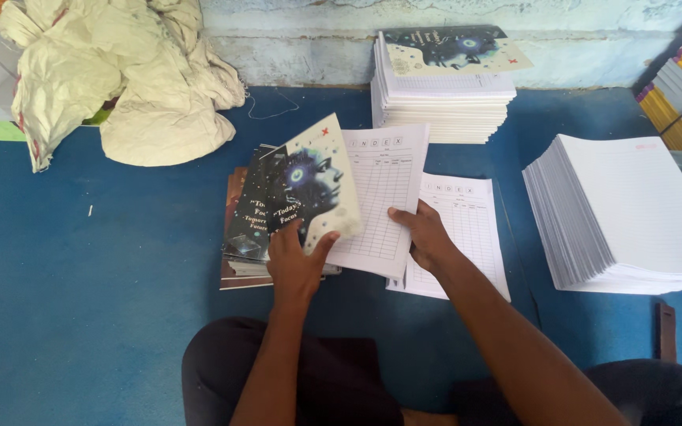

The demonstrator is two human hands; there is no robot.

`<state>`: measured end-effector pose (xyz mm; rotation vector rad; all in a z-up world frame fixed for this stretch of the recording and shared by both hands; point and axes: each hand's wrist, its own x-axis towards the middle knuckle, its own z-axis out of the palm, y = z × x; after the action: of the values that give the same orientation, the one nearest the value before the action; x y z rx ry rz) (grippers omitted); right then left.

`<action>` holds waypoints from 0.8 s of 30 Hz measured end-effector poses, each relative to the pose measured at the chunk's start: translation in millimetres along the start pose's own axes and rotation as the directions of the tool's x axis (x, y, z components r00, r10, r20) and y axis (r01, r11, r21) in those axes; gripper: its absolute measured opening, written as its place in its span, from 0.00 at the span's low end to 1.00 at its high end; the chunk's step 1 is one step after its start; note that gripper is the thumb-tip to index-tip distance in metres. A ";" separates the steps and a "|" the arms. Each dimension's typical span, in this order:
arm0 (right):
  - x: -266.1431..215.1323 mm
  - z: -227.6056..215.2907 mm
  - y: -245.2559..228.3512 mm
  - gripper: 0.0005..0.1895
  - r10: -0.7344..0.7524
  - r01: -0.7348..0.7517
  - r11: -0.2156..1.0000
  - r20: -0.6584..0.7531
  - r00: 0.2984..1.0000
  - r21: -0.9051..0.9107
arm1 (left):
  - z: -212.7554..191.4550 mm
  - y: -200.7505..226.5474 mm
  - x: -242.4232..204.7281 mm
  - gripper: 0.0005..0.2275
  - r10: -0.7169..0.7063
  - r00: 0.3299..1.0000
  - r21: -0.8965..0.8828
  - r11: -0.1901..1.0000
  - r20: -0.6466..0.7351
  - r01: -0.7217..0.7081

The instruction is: The person sits on the floor and repeatedly assembles notebooks by inserting a stack of lined pages and an index sheet between two printed covers. The person then places the completed notebook onto a growing stack.

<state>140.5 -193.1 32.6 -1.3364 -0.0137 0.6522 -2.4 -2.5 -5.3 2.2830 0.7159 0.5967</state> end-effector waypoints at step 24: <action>-16.0 -20.4 -16.0 0.26 0.023 -0.019 0.999 0.136 0.990 -0.032 | -14.2 -26.9 32.4 0.15 -0.403 0.814 -0.779 0.303 0.418 0.550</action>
<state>141.7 -219.8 47.3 -1.3207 -0.1212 0.7631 4.7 41.3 -7.7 1.0043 0.7266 0.3489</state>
